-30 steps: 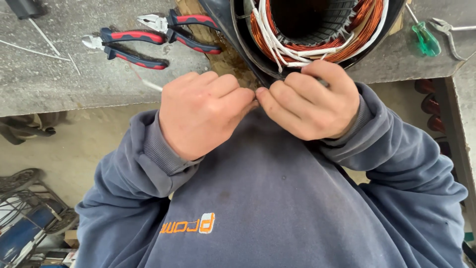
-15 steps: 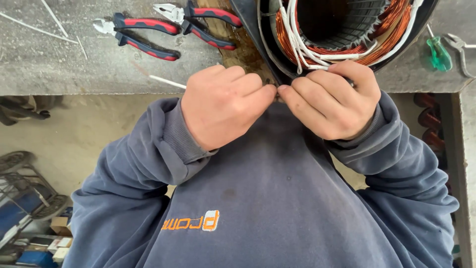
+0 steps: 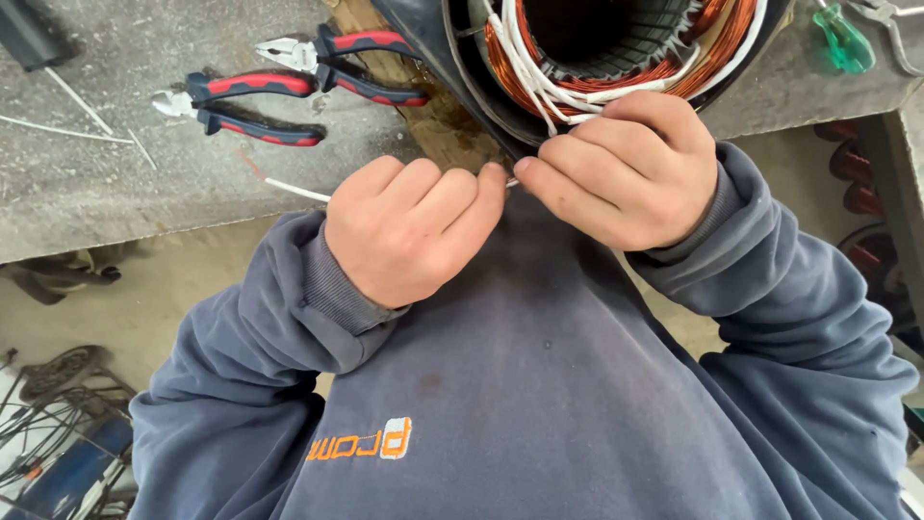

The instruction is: The person strips the insulation from white and blue wires using a wire stripper and pliers. They then twist the exposed copper strands together by hand and insert the connection into a slot within a motor stator assembly.

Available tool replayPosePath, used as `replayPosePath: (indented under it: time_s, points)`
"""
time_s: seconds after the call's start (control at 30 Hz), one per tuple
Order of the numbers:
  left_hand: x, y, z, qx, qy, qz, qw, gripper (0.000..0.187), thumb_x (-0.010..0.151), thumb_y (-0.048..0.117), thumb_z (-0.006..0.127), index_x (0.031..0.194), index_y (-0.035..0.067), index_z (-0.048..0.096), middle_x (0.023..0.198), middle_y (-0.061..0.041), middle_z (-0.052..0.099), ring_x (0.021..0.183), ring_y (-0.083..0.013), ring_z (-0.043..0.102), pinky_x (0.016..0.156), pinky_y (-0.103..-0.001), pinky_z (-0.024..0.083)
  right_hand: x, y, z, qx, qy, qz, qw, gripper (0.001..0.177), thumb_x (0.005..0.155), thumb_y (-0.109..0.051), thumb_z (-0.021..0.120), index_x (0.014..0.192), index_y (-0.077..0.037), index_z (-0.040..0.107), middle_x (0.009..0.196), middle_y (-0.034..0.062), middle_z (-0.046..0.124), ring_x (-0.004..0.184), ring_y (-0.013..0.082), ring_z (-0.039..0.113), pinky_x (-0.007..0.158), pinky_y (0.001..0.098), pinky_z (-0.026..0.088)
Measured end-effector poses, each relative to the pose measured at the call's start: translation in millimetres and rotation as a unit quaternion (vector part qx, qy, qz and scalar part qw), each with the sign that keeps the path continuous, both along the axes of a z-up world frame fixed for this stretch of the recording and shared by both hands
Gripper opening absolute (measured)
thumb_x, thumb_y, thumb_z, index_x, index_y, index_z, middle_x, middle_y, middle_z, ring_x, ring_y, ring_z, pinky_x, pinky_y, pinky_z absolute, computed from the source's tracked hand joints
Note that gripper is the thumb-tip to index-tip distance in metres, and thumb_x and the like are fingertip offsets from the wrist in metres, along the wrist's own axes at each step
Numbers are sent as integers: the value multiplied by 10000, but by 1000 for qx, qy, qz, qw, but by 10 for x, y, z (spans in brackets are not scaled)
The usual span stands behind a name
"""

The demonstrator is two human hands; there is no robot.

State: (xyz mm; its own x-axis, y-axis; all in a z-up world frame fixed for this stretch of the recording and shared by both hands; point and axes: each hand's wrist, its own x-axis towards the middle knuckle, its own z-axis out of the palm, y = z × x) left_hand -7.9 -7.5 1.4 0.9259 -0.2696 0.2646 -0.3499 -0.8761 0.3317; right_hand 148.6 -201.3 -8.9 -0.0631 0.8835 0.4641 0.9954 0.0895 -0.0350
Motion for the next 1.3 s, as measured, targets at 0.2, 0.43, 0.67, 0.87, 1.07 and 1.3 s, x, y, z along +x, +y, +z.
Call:
replayPosePath:
  time_s: [0.2, 0.43, 0.67, 0.87, 1.07, 1.3]
  points:
    - [-52, -37, -28, -5, -26, 8, 1000, 245, 901, 56, 695, 1142, 34, 736, 859, 20, 501, 717, -126, 480, 614, -291, 354, -33, -28, -49, 10, 14, -10, 1000, 224, 781, -114, 780, 1000, -158, 803, 899, -51, 674, 817, 131, 611, 834, 311, 488]
    - [-73, -100, -23, -14, -20, 28, 999, 222, 933, 96, 735, 1147, 41, 748, 876, 24, 536, 728, -132, 499, 619, -301, 370, 7, -50, -89, 21, 41, 14, 999, 213, 758, -125, 780, 968, -158, 797, 854, -58, 668, 790, 135, 587, 829, 318, 481]
    - [-95, -128, -80, -284, 173, 98, 938, 156, 939, 199, 791, 1056, 112, 739, 843, -35, 650, 756, -254, 630, 663, -373, 490, 17, -55, -98, 34, 97, 34, 994, 198, 757, -147, 780, 953, -122, 792, 866, -27, 686, 803, 158, 593, 811, 338, 473]
    - [-86, -79, -87, -331, 187, 83, 921, 157, 940, 171, 781, 1077, 103, 745, 863, -33, 673, 773, -250, 659, 674, -364, 507, -16, -43, -68, 23, 182, 18, 983, 201, 784, -169, 900, 929, -113, 773, 892, -11, 687, 842, 194, 606, 809, 367, 457]
    - [-51, -25, -42, -295, 72, 44, 952, 220, 925, 121, 771, 1140, 90, 736, 965, -14, 694, 815, -211, 667, 703, -346, 503, -67, -97, 129, -58, 344, -31, 937, 240, 751, -116, 923, 922, -92, 755, 918, 23, 685, 906, 243, 618, 862, 426, 465]
    - [190, 109, 90, -126, -122, -46, 983, 275, 868, 56, 738, 1140, 23, 714, 1010, -18, 629, 800, -135, 593, 692, -273, 477, 19, -130, 357, -50, 220, -17, 974, 162, 781, -115, 874, 907, -111, 771, 942, 11, 708, 888, 231, 640, 825, 410, 501]
